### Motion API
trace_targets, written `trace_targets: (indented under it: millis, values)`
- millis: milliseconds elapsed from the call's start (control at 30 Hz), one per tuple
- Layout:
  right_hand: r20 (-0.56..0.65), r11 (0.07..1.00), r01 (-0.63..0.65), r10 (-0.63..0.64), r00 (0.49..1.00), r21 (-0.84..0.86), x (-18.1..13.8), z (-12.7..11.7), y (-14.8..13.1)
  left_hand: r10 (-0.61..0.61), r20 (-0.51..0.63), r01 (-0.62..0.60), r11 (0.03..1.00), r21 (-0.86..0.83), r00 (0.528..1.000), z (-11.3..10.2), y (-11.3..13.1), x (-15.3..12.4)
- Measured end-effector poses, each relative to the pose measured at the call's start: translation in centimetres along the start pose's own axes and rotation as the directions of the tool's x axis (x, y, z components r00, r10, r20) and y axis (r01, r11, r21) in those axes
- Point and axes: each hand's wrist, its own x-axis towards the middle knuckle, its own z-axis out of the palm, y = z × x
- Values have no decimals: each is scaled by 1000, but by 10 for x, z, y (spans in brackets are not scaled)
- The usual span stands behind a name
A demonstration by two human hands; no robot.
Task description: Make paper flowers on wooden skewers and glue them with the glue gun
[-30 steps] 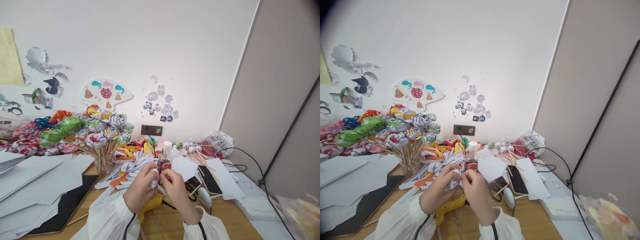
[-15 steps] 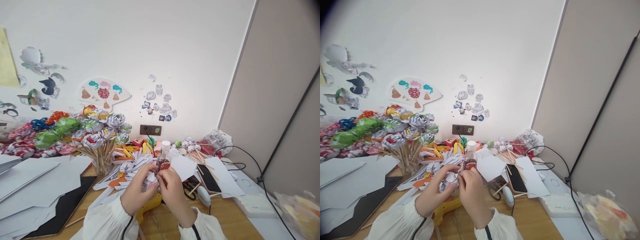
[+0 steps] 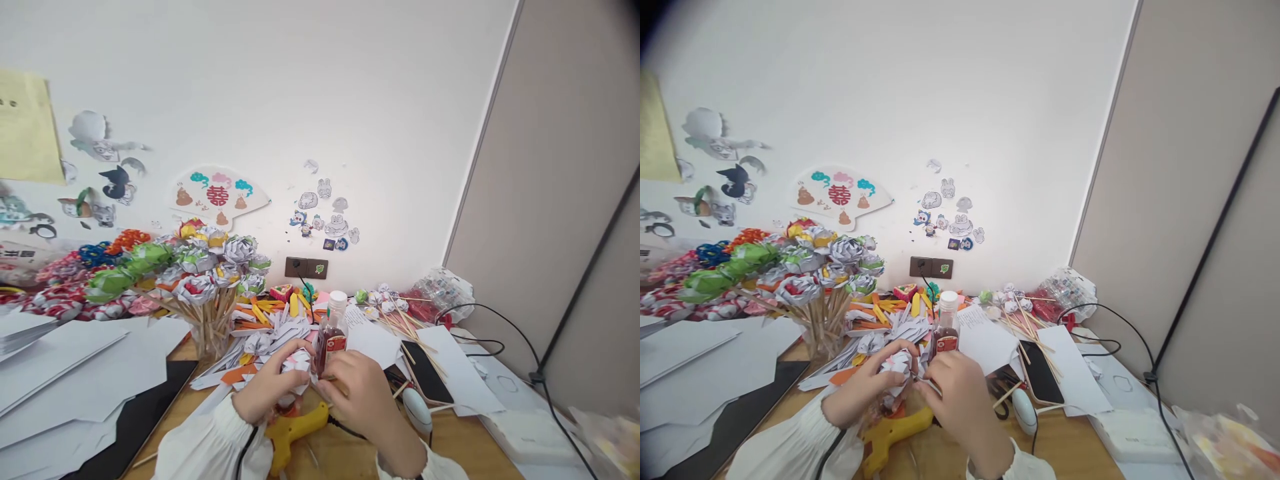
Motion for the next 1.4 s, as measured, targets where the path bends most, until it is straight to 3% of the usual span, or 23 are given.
trace_targets:
  millis: [100, 167, 367, 567, 767, 900, 1033, 1167, 1300, 1400]
  values:
    - [7, 986, 46, -46, 999, -163, -2, 5, -1, -93, 55, 99, 987, -125, 994, 2, -2, 0]
    - [49, 988, 46, -39, 998, -150, -3, 8, -2, -118, 74, 130, 973, -191, 990, 3, -2, 0]
    - [216, 964, -24, -35, 976, 264, -5, -2, -3, -106, 71, 125, 923, -364, 992, 1, -2, 1]
    - [293, 848, 1, -184, 938, 530, -3, -9, -4, -251, 138, 286, 833, -474, 958, 4, -16, 6]
    - [30, 959, 208, -217, 976, 193, -3, -1, -6, -439, 192, 473, 728, -497, 878, 6, -26, 11]
    - [-11, 954, 292, -292, 956, 67, -2, -2, -11, -505, 228, 547, 681, -487, 832, 7, -29, 14]
    - [-42, 925, 349, -359, 933, -149, -3, 7, -14, -523, 227, 562, 675, -478, 821, 8, -32, 15]
    - [-155, 926, 235, -289, 945, -297, -8, 18, -11, -490, 219, 531, 704, -471, 844, 12, -35, 15]
    - [-205, 960, 62, -122, 971, -274, -13, 22, -9, -419, 168, 444, 752, -488, 893, 14, -32, 14]
    - [-309, 971, -145, 81, 948, -191, -13, 26, -9, -349, 86, 344, 798, -494, 933, 14, -27, 12]
